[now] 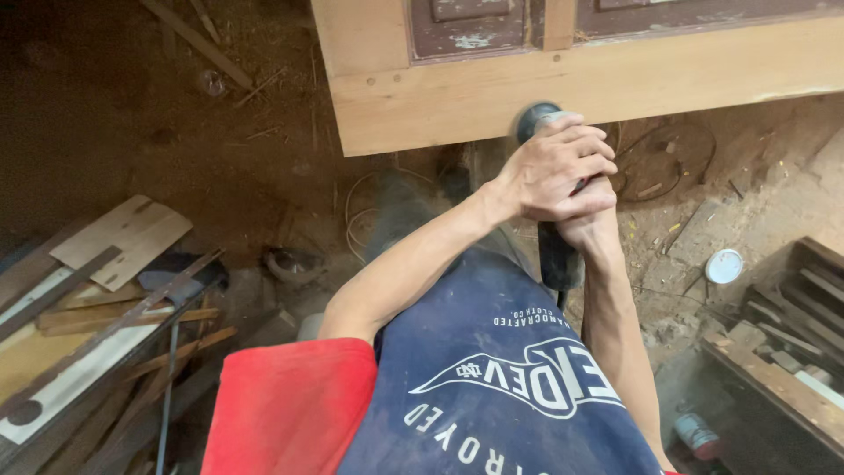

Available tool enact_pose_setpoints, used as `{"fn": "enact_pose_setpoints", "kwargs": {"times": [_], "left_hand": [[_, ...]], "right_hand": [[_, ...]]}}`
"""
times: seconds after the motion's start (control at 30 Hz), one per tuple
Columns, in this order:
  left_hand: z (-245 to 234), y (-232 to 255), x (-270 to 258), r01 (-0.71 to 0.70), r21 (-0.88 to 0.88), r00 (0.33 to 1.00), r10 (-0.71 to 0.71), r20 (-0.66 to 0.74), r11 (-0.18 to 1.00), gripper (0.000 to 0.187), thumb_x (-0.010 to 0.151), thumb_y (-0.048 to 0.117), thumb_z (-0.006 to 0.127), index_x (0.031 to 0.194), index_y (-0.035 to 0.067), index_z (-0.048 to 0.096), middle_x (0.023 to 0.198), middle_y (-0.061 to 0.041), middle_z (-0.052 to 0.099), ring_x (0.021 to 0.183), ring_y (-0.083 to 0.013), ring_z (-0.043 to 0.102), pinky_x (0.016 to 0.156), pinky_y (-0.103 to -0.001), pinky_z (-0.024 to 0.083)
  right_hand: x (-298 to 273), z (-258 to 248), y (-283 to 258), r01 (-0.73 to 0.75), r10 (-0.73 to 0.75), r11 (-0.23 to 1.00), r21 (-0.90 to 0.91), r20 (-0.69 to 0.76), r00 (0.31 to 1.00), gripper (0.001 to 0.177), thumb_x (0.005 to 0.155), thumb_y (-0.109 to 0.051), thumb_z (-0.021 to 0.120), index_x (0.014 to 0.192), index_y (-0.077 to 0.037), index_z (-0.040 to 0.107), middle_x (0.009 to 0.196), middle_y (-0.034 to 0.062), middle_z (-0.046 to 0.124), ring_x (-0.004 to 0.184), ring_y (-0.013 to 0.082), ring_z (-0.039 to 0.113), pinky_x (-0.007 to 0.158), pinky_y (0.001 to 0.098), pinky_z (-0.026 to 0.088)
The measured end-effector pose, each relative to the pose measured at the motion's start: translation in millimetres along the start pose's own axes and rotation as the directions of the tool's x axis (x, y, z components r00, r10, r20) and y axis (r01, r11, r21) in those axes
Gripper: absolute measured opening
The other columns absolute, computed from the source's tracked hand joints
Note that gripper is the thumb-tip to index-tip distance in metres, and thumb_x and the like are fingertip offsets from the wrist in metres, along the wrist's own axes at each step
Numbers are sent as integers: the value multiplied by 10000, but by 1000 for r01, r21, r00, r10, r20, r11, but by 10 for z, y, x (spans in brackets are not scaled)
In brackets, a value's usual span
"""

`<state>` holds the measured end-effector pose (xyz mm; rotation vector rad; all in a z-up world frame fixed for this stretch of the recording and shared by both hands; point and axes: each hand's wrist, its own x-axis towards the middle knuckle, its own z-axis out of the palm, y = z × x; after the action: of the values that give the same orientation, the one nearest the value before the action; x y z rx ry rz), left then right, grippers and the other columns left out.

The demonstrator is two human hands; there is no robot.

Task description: The person uses an orbital sander to remove old finish from a large wooden door. They move the sander across the flat surfaces and along the raised panels, systematically stripping the surface to reveal bare wood.

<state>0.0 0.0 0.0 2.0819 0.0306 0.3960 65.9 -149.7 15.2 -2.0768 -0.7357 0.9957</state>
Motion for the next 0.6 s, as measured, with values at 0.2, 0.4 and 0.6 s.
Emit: {"fn": "enact_pose_setpoints", "kwargs": {"times": [0.2, 0.4, 0.6], "left_hand": [[-383, -113, -243, 30, 62, 999, -27, -39, 998, 417, 951, 493, 668, 1147, 131, 732, 1232, -47, 708, 1295, -230, 587, 1210, -484, 312], [-1106, -103, -775, 169, 130, 978, -149, -145, 977, 452, 972, 511, 652, 1196, 127, 732, 1267, -52, 706, 1326, -253, 575, 1211, -488, 295], [-1538, -161, -1023, 251, 134, 940, -209, -270, 959, 443, 991, 499, 657, 1201, 115, 728, 1279, -69, 712, 1334, -264, 590, 1224, -489, 299]], "right_hand": [[162, 291, -285, -64, 67, 993, -104, 30, 997, 523, 923, -216, 723, 1365, -6, 540, 1264, 203, 687, 1164, 288, 704, 913, 397, 585], [365, 848, -886, -126, 176, 958, -259, 179, 968, 605, 855, -315, 739, 1347, -20, 545, 1175, 246, 702, 1082, 400, 707, 853, 469, 581], [614, 1173, -1334, -64, 146, 952, -301, 257, 955, 762, 822, -393, 775, 1373, 26, 456, 1146, 239, 710, 1055, 420, 710, 866, 475, 576]]}}
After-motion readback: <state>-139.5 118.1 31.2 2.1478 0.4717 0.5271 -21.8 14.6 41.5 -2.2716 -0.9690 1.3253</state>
